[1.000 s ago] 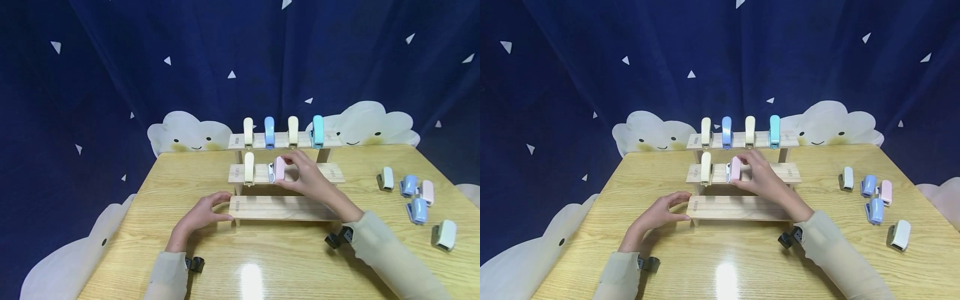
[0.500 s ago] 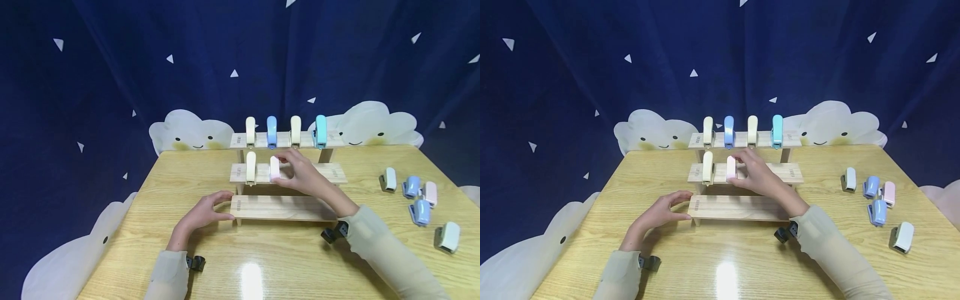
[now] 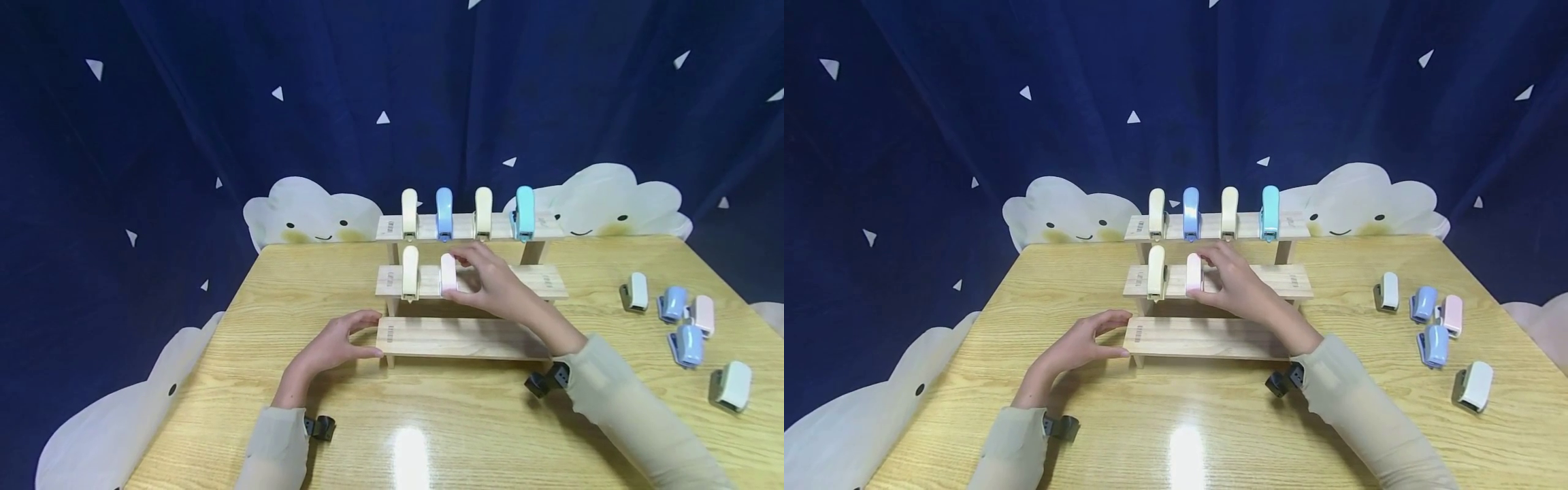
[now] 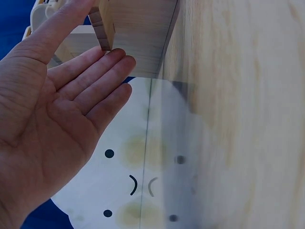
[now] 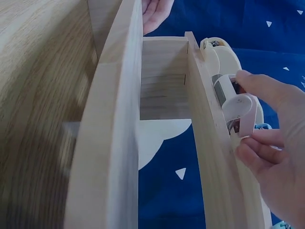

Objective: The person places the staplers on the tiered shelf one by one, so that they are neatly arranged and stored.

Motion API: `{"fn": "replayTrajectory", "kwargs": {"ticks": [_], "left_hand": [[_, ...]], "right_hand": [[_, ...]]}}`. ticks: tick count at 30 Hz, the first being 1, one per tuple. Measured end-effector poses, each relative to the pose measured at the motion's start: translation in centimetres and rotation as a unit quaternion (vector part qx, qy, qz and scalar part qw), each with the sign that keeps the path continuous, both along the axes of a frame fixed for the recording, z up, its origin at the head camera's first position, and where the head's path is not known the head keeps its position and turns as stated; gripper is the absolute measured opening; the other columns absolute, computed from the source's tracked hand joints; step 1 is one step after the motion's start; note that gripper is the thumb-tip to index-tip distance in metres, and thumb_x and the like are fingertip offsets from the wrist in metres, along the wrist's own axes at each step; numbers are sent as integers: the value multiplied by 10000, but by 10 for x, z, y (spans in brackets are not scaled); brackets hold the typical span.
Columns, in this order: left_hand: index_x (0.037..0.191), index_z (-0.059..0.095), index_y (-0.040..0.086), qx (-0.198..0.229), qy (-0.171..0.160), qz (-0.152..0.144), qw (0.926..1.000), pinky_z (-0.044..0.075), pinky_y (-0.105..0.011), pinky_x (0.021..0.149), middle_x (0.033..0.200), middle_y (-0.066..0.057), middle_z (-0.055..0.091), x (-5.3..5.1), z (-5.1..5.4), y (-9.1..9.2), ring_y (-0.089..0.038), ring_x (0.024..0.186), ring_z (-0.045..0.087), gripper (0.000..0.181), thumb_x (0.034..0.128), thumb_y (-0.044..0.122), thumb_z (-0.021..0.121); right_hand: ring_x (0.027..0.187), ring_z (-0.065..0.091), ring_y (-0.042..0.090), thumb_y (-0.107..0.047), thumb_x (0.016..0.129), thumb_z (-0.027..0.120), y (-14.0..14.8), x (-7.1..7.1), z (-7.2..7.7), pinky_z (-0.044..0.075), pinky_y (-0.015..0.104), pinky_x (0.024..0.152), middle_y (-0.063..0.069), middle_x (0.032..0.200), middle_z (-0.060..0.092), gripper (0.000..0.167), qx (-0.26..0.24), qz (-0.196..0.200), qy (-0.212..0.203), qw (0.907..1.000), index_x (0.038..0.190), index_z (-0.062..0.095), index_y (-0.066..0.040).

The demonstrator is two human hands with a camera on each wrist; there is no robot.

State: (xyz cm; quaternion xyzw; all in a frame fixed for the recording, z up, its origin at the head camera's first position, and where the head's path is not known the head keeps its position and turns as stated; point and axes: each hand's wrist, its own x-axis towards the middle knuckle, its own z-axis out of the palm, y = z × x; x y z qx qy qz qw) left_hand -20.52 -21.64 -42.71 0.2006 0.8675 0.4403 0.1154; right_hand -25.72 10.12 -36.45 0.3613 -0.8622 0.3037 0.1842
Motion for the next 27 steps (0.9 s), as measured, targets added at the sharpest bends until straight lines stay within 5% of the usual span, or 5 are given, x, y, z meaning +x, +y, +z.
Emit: {"fn": "replayTrajectory", "kwargs": {"ticks": [6, 12, 16, 19, 27], "left_hand": [[1430, 465, 69, -28, -16, 46, 10000, 380, -505, 1162, 1452, -106, 533, 0, -1, 1, -324, 1369, 482, 764, 792, 312, 809], [1425, 472, 87, -10, -11, 72, 10000, 378, -502, 1164, 1448, -108, 537, 0, 0, 0, -324, 1364, 488, 761, 781, 297, 818], [1423, 474, 93, -77, 29, 45, 10000, 376, -502, 1166, 1446, -108, 540, 0, 1, 0, -323, 1363, 490, 754, 787, 316, 812], [1428, 470, 89, -93, 9, 69, 9999, 365, -503, 1173, 1448, -102, 538, 0, 2, -1, -318, 1369, 485, 765, 784, 316, 815], [1439, 461, 90, -85, -46, 106, 9999, 350, -518, 1180, 1456, -92, 532, 0, 0, 0, -314, 1377, 474, 773, 790, 320, 813]], "right_hand": [[1033, 623, 283, -191, 696, 883, 16, 8, 5, 560, 427, 891, 140, 1208, 603, 732, -303, 40, 649, 9974, 1327, 553, -22], [1065, 591, 153, -75, 629, 889, 51, 12, 14, 439, 90, 979, 152, 1163, 635, 713, -887, 112, 1221, 9885, 1270, 594, 21], [1076, 547, -7, -229, 711, 879, 82, 15, 17, 405, 43, 994, 185, 1134, 634, 659, -1241, 15, 1296, 9838, 1250, 610, 39], [1108, 522, -77, -295, 741, 864, 105, 16, 16, 403, 35, 997, 208, 1137, 627, 666, -1327, -289, 1329, 9818, 1261, 609, 34], [1088, 406, -209, 81, 588, 870, 164, 17, 4, 317, -62, 962, 202, 1162, 575, 790, -909, -1567, 952, 9788, 1312, 560, 28]]}}
